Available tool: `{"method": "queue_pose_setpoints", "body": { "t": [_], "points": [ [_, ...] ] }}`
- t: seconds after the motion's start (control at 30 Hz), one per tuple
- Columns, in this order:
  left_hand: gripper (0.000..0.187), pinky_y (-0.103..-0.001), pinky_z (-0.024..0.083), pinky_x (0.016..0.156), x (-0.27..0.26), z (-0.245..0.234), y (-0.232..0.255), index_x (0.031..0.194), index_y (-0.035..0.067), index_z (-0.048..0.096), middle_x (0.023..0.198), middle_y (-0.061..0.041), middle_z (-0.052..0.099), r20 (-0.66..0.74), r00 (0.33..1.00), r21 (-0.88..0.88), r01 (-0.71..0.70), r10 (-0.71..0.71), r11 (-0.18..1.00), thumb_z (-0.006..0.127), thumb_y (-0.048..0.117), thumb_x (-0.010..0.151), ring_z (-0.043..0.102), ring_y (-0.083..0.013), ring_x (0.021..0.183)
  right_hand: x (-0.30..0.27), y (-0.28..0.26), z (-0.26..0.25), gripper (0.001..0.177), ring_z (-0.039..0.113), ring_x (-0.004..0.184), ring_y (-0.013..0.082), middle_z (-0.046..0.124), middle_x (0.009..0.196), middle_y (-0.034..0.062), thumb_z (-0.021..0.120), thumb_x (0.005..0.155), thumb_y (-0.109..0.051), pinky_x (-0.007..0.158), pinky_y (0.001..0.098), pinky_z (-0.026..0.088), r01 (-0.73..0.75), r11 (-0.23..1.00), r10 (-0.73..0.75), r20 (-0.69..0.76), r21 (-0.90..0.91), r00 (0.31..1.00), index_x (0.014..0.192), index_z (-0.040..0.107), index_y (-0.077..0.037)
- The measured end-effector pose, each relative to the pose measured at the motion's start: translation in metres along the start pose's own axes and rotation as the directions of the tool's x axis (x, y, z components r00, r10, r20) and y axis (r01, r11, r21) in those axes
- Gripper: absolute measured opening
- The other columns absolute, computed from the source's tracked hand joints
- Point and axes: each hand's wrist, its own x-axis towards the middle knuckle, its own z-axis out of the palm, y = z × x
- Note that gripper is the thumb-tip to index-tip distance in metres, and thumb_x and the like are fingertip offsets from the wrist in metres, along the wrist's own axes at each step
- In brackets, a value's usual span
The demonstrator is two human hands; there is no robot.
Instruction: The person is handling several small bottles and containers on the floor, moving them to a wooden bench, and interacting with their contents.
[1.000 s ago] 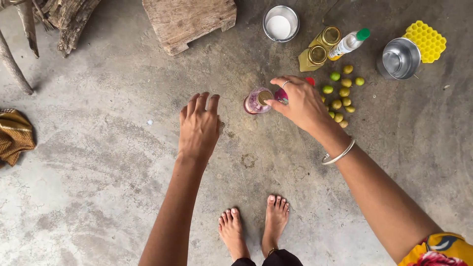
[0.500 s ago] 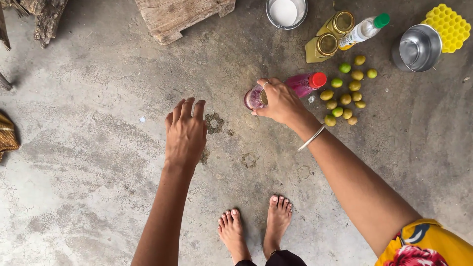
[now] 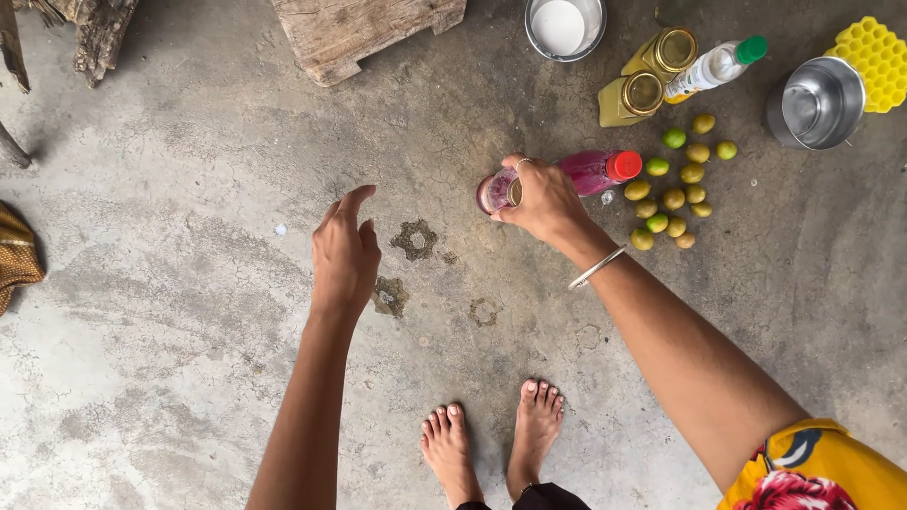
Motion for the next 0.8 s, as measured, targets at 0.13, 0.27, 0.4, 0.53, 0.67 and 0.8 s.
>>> {"method": "queue_pose_setpoints", "body": {
  "t": [0.13,0.27,0.4,0.53,0.67,0.8],
  "points": [
    [0.051,-0.034,0.066,0.072,0.004,0.001,-0.020,0.136,0.005,0.062,0.127,-0.026,0.067,-0.041,0.995,0.062,-0.092,0.095,0.994,0.046,-0.016,0.092,0.075,-0.0308,0.094,0.003,-0.005,-0.014,0.085,0.072,0.109,0.0330,0.072,0.116,0.0236,0.093,0.070,-0.029,0.105,0.0413,0.055,-0.025,1.000,0.025,0.032,0.002,0.999,0.143,0.054,-0.006],
    [0.051,-0.038,0.064,0.079,-0.001,-0.015,-0.014,0.135,0.006,0.062,0.134,-0.027,0.063,-0.033,0.996,0.054,-0.080,0.082,0.995,0.047,-0.015,0.091,0.073,-0.0343,0.101,-0.007,-0.015,-0.045,0.082,0.073,0.104,0.0339,0.073,0.110,0.0238,0.092,0.068,-0.031,0.101,0.0423,0.055,0.075,0.997,-0.075,-0.029,0.016,0.997,0.136,0.059,-0.003],
    [0.056,-0.047,0.054,0.100,-0.003,-0.021,-0.029,0.136,0.007,0.063,0.133,-0.024,0.066,-0.099,0.987,-0.007,-0.126,0.125,0.992,0.052,-0.016,0.086,0.066,-0.0386,0.121,-0.026,-0.029,-0.085,0.079,0.073,0.098,0.0336,0.076,0.105,0.0216,0.093,0.067,-0.037,0.095,0.0438,0.054,0.167,0.986,-0.164,-0.122,0.020,0.979,0.132,0.063,-0.003],
    [0.055,-0.045,0.051,0.104,-0.012,-0.052,0.000,0.136,0.010,0.061,0.134,-0.020,0.065,-0.066,0.998,-0.155,0.002,-0.012,0.988,0.048,-0.010,0.086,0.064,-0.0348,0.123,-0.056,-0.058,-0.134,0.084,0.075,0.095,0.0280,0.076,0.107,0.0184,0.093,0.064,-0.043,0.088,0.0394,0.057,0.105,0.988,-0.093,-0.103,0.115,0.990,0.133,0.063,-0.006],
    [0.066,-0.041,0.051,0.106,-0.019,-0.078,0.020,0.135,0.015,0.063,0.134,-0.015,0.068,-0.014,0.988,-0.237,0.144,-0.151,0.961,0.033,-0.009,0.082,0.067,-0.0276,0.122,-0.079,-0.077,-0.167,0.087,0.075,0.089,0.0246,0.073,0.119,0.0156,0.094,0.062,-0.046,0.082,0.0380,0.058,0.155,0.975,-0.134,-0.137,0.159,0.981,0.133,0.063,-0.005],
    [0.068,-0.039,0.052,0.107,-0.027,-0.091,0.023,0.138,0.015,0.062,0.136,-0.014,0.066,0.007,0.990,-0.266,0.136,-0.140,0.954,0.032,-0.008,0.082,0.067,-0.0262,0.123,-0.104,-0.107,-0.197,0.088,0.079,0.072,0.0216,0.070,0.122,0.0131,0.089,0.061,-0.045,0.067,0.0357,0.061,0.040,0.955,-0.032,-0.032,0.293,0.999,0.135,0.060,-0.007]
  ]
}}
